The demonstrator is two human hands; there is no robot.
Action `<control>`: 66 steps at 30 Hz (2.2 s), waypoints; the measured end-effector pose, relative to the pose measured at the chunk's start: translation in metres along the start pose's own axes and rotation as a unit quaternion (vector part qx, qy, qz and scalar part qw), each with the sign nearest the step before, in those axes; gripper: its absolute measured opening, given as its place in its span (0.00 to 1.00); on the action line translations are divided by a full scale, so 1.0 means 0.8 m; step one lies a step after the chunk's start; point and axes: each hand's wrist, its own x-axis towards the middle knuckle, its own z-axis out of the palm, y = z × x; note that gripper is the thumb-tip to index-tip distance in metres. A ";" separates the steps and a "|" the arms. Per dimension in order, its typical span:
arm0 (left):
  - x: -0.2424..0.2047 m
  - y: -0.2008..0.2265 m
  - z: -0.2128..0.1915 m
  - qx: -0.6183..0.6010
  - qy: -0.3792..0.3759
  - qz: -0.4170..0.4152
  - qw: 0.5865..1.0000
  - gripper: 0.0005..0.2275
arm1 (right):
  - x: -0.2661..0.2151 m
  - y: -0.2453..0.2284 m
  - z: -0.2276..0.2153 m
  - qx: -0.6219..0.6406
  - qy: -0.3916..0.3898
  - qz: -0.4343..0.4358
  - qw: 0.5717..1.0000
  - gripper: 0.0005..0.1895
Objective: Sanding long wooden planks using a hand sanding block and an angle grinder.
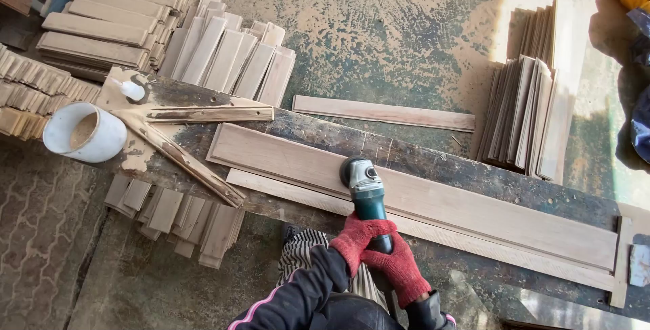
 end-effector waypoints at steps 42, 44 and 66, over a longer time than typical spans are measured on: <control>-0.018 0.162 -0.209 -0.012 0.024 0.006 1.000 0.21 | 0.045 -0.093 0.244 -0.049 -0.034 -0.006 0.998 0.32; -0.026 0.175 -0.237 -0.028 0.022 0.024 0.999 0.19 | 0.042 -0.113 0.275 -0.046 -0.059 -0.006 0.997 0.32; 0.010 0.101 -0.089 -0.029 0.010 -0.022 0.999 0.21 | 0.024 -0.079 0.114 0.025 -0.042 -0.008 0.999 0.30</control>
